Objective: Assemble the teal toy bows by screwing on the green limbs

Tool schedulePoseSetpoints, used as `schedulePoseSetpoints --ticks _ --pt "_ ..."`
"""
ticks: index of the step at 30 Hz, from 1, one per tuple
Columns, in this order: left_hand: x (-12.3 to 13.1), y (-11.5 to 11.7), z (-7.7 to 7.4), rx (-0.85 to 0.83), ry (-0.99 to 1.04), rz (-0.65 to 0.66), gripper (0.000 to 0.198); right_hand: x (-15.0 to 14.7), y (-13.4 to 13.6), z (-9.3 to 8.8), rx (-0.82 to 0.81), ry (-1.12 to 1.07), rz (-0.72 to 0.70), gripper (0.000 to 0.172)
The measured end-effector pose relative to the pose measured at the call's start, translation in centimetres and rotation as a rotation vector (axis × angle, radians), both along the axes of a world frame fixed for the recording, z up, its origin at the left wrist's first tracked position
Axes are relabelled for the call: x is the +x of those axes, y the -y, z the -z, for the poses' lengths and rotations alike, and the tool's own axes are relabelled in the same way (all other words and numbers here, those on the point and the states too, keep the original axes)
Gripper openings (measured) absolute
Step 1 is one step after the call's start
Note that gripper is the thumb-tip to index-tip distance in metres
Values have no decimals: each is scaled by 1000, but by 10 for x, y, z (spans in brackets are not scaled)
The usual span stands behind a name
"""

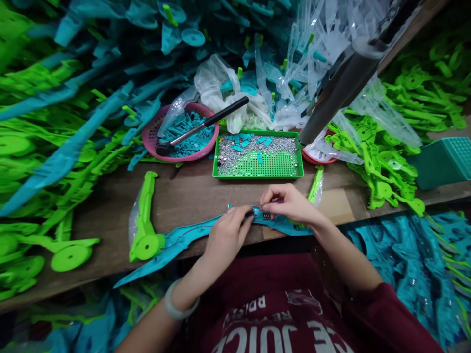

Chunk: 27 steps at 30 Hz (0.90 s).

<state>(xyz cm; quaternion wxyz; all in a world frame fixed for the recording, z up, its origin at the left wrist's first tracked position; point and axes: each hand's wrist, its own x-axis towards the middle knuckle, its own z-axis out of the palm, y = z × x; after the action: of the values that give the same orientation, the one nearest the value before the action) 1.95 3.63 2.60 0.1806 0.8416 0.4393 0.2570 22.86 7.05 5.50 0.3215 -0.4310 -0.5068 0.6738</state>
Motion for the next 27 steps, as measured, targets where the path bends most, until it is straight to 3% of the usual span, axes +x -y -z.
schedulePoseSetpoints --ticks 3,6,8,11,17,24,27 --pt "-2 -2 3 -20 36 13 13 0 0 -1 86 29 12 13" --pt "-2 -3 4 -29 52 14 9 -2 1 -2 365 273 18 5" --pt "-1 -3 4 -29 44 7 7 -2 3 -1 556 448 -4 15" --pt "1 -3 1 -17 22 3 7 -1 8 -1 687 667 -90 18" --pt "-2 -4 -8 29 -94 55 7 -1 15 -2 801 1100 -164 19" --pt "1 -6 -9 2 -144 43 10 -9 21 11 762 1007 -30 18" --pt "4 -4 -10 37 -217 29 11 -14 25 17 759 1076 42 18"
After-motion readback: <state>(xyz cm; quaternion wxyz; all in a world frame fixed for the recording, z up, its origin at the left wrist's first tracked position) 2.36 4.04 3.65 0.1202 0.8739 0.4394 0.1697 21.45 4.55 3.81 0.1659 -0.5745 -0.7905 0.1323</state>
